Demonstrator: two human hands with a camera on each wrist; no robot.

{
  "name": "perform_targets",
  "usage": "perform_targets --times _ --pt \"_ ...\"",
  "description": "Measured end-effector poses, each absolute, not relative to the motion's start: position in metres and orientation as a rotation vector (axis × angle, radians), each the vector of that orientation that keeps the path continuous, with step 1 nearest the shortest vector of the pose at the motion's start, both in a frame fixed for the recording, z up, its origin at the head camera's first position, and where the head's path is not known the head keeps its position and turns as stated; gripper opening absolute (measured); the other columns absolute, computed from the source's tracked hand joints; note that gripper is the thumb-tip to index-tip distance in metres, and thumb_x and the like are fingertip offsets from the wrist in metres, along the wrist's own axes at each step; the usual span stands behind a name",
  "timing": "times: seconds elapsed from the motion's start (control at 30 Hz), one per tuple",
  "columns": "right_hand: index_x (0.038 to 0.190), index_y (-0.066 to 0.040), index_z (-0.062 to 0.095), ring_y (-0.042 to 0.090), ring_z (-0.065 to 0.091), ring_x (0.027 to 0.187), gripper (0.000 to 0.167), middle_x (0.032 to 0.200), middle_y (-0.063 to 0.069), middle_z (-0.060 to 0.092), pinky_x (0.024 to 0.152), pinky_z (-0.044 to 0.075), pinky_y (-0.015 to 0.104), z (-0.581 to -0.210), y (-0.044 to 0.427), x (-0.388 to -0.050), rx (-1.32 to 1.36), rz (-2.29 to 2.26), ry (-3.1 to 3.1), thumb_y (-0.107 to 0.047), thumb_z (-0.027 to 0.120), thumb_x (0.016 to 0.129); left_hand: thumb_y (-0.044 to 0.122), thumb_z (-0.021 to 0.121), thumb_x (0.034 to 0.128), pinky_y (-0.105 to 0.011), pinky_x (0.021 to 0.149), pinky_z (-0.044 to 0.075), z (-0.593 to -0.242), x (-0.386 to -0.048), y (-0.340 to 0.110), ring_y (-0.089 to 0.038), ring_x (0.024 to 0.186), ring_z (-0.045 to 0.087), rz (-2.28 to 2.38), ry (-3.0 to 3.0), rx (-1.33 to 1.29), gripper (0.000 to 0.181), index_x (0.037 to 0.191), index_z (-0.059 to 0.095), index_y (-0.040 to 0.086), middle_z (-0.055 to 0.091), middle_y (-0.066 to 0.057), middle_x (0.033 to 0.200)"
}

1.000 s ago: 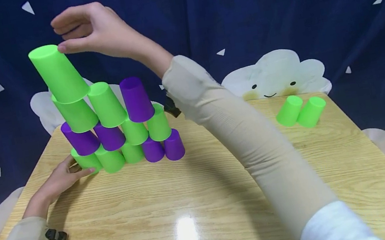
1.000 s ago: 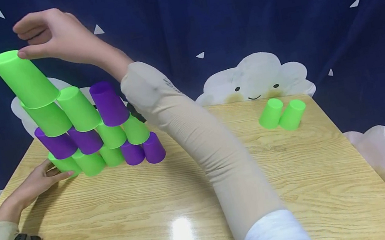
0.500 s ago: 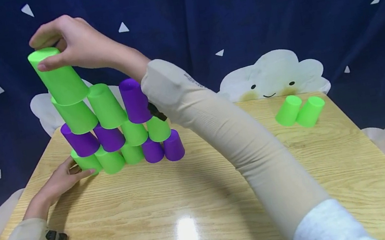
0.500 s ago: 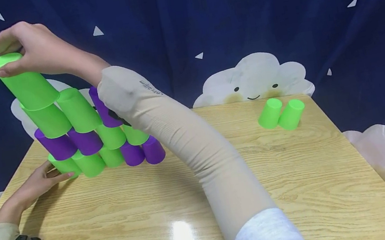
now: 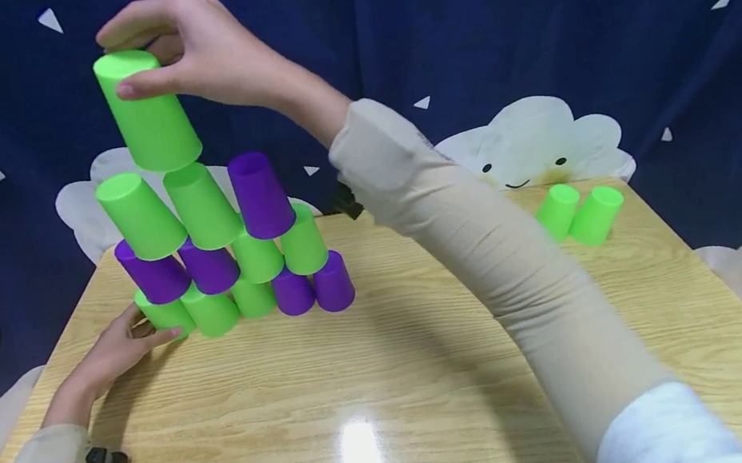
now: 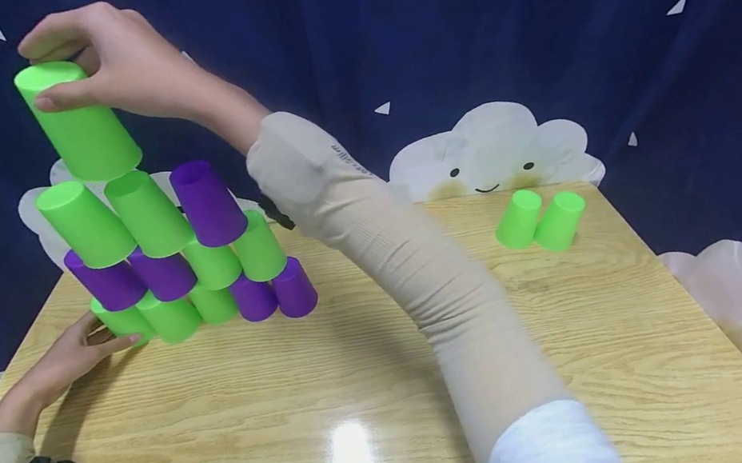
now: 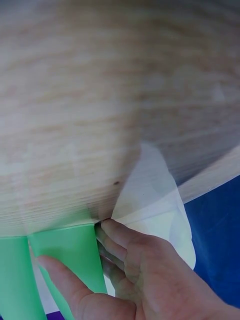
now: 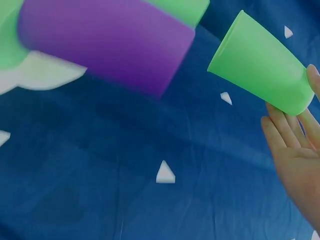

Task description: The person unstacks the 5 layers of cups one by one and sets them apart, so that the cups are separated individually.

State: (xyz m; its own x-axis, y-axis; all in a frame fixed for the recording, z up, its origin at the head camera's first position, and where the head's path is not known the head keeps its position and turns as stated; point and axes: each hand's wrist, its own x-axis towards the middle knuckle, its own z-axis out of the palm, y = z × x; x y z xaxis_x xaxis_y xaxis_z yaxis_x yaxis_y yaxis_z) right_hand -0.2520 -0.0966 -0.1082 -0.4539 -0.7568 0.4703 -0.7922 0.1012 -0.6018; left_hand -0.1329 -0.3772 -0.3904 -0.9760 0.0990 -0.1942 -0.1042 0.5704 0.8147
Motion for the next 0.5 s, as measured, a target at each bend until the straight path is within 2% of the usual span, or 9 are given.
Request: perform_targets --times 0.2,0.5 --pt "0.134 0.006 0.054 0.013 0.06 0.117 0.052 0.134 0.013 0.057 0.098 0.044 0.018 -0.11 -0.039 -0.261 1.552 1.4 -2.255 -0.004 0.074 0.087 0.023 0.065 0.097 -0.068 0.106 0.026 -0.389 -0.134 -0.375 -0.058 0.135 0.024 1.364 2.585 0.007 0.083 0.154 0.01 -0.004 0.021 -0.035 0.152" --pt "0.128 0.003 0.062 0.017 0.063 0.111 0.047 0.126 0.012 0.062 0.097 0.049 0.028 -0.142 0.047 -0.286 1.266 1.489 -2.385 -0.003 0.077 0.084 0.024 0.065 0.097 -0.067 0.107 0.026 -0.389 -0.135 -0.377 -0.058 0.136 0.023 1.361 2.591 0.006 0.084 0.154 0.01 -0.004 0.02 -0.035 0.153"
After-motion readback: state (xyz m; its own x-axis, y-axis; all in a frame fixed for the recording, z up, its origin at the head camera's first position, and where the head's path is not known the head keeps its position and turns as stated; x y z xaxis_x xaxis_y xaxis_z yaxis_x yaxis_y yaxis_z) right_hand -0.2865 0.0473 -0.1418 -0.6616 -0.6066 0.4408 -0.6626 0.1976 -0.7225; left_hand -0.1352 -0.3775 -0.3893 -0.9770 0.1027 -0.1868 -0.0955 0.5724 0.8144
